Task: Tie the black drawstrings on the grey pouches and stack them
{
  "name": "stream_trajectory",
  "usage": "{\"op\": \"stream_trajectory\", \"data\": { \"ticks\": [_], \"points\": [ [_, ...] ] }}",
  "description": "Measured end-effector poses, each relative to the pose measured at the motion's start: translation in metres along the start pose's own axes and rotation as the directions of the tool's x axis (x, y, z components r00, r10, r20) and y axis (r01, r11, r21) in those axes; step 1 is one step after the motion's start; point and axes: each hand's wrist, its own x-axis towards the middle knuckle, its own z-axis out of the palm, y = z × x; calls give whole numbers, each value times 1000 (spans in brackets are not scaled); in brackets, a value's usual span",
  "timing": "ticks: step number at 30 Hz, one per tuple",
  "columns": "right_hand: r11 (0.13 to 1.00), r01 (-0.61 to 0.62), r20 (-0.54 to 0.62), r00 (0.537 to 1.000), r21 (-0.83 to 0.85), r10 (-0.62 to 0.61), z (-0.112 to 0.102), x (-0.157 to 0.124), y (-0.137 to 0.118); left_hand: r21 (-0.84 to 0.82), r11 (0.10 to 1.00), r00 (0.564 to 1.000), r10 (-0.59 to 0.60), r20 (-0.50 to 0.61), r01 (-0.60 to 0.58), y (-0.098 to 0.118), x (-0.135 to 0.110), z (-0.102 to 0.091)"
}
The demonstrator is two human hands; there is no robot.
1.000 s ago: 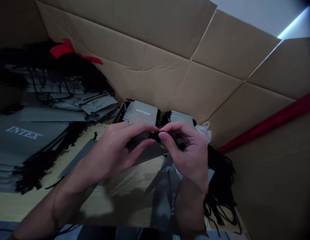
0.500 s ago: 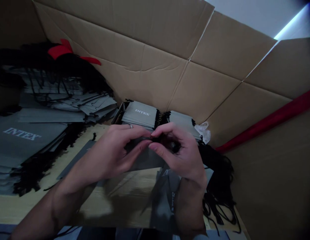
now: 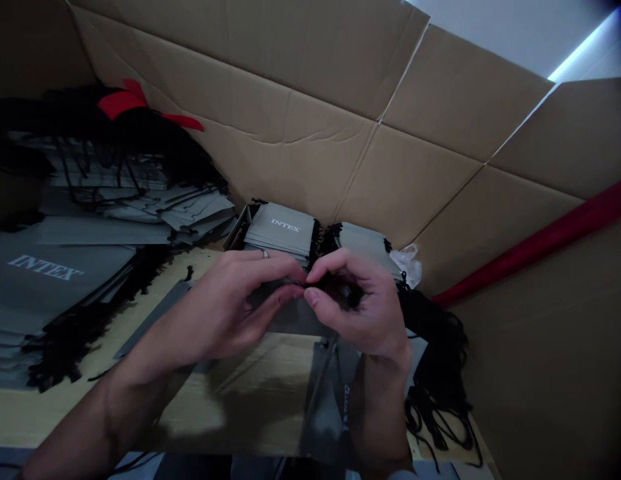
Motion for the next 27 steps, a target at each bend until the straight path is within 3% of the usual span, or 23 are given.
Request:
{"op": "stream_trajectory", "data": {
  "ticks": [7,11,16,20,24,27],
  "points": [
    [998,-7,-51,999,55,10,3,0,-2,-135,991,1000,4,-3,-4,0,2,-3],
    [986,-45,-35,998,157,51,5,-2,0,-294,956,1000,13,17,-8,-2,5,-6],
    [946,-79,37,997,314,71,5,-3,0,-492,864,991,-53,127,109,-4,7,-8],
    [960,-98,32,995,264,93,4,-2,-4,-361,917,982,-125,144,169,-1,7,-8],
    [970,-107,39,994,220,100,3,-3,-5,-188,977,991,-79,107,98,1,6,-6],
    [963,-108,42,994,247,101,3,-1,-4,-158,985,995,-48,93,62,1,7,-2]
  ]
}}
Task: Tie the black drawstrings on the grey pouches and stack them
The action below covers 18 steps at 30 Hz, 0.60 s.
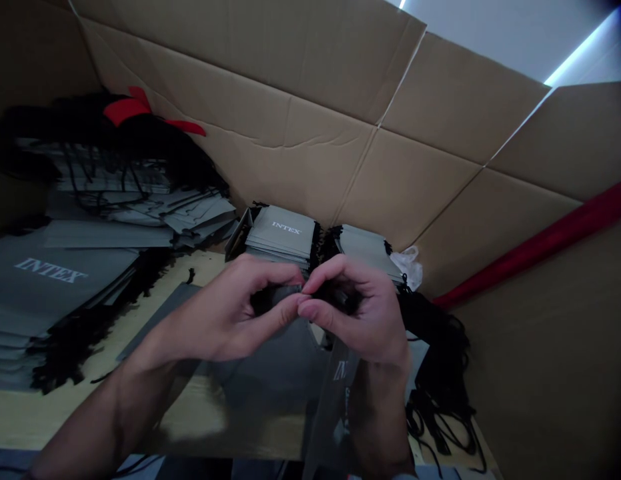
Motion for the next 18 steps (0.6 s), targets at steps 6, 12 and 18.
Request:
{"op": "stream_trajectory", "data": {
  "ticks": [6,12,18],
  "points": [
    [984,-62,8,998,167,62,5,6,1,-214,976,999,35,2,-34,4,4,4],
    [916,-50,16,999,399,48,11,0,12,-345,938,998,15,-66,-36,7,0,9],
    [897,4,-13,1000,442,2,16,2,16,-266,959,993,78,-85,-98,6,1,5]
  ]
}}
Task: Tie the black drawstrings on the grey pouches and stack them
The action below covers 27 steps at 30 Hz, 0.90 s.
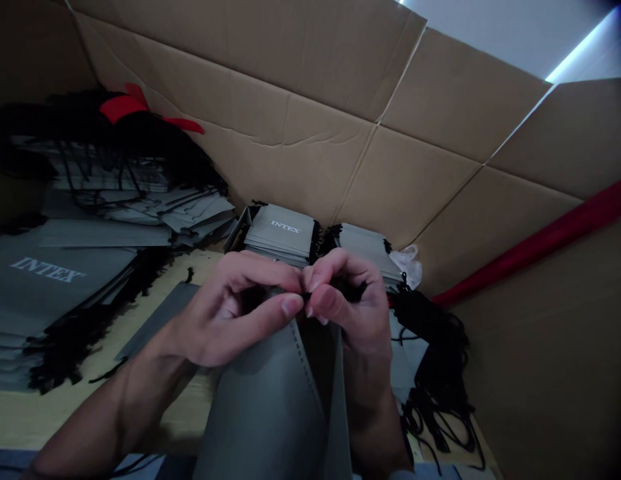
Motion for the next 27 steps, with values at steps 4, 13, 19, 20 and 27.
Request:
{"op": "stream_trajectory", "data": {
  "ticks": [4,13,19,20,27],
  "points": [
    [952,-26,-124,992,-305,-12,-1,2,-17,346,937,999,43,-7,-38,-2,-4,-7],
    [803,-29,-185,977,-595,-102,-6,-2,-27,615,784,991,128,-34,-80,-10,-12,-4],
    [829,-24,-223,967,-558,-122,-6,2,-25,625,780,989,98,-114,-5,-11,-10,-1],
    [834,-18,-224,966,-552,-128,-5,2,-25,616,788,986,113,-125,-12,-12,-10,0],
    [830,-15,-251,956,-558,-151,-4,1,-22,471,876,959,214,-187,-103,-15,-6,5]
  ]
}}
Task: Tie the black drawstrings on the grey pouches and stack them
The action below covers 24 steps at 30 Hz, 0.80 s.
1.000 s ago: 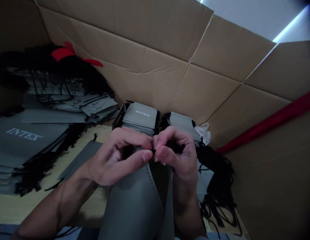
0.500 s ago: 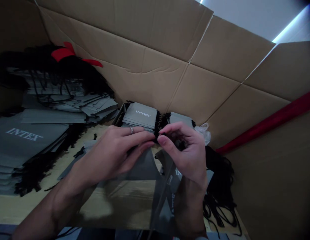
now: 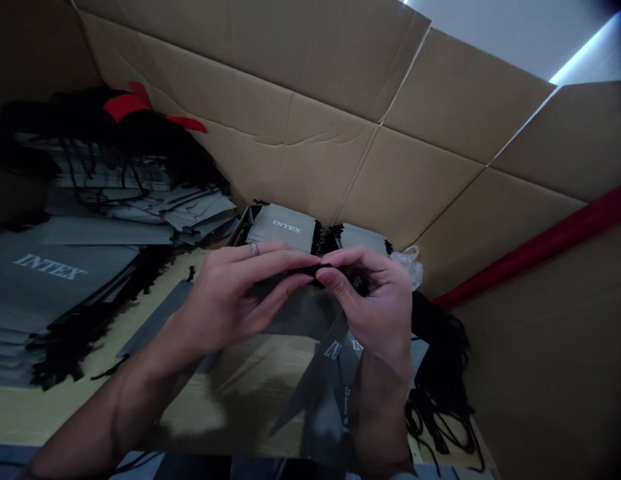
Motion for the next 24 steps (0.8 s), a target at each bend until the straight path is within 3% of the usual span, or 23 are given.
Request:
{"op": "stream_trajectory", "data": {
  "ticks": [7,14,20,24],
  "points": [
    [1000,-19,67,998,-7,20,1,-5,-5,-102,993,996,-59,-63,52,4,2,-2],
    [1000,24,55,998,-1,-24,5,-6,-5,-59,997,998,-50,-44,47,6,-2,1],
    [982,-89,112,991,165,71,3,-5,0,-188,978,986,-113,-127,88,6,3,4],
    [933,-173,192,975,314,116,6,-3,4,-329,940,986,-133,-103,93,5,6,3]
  ]
}}
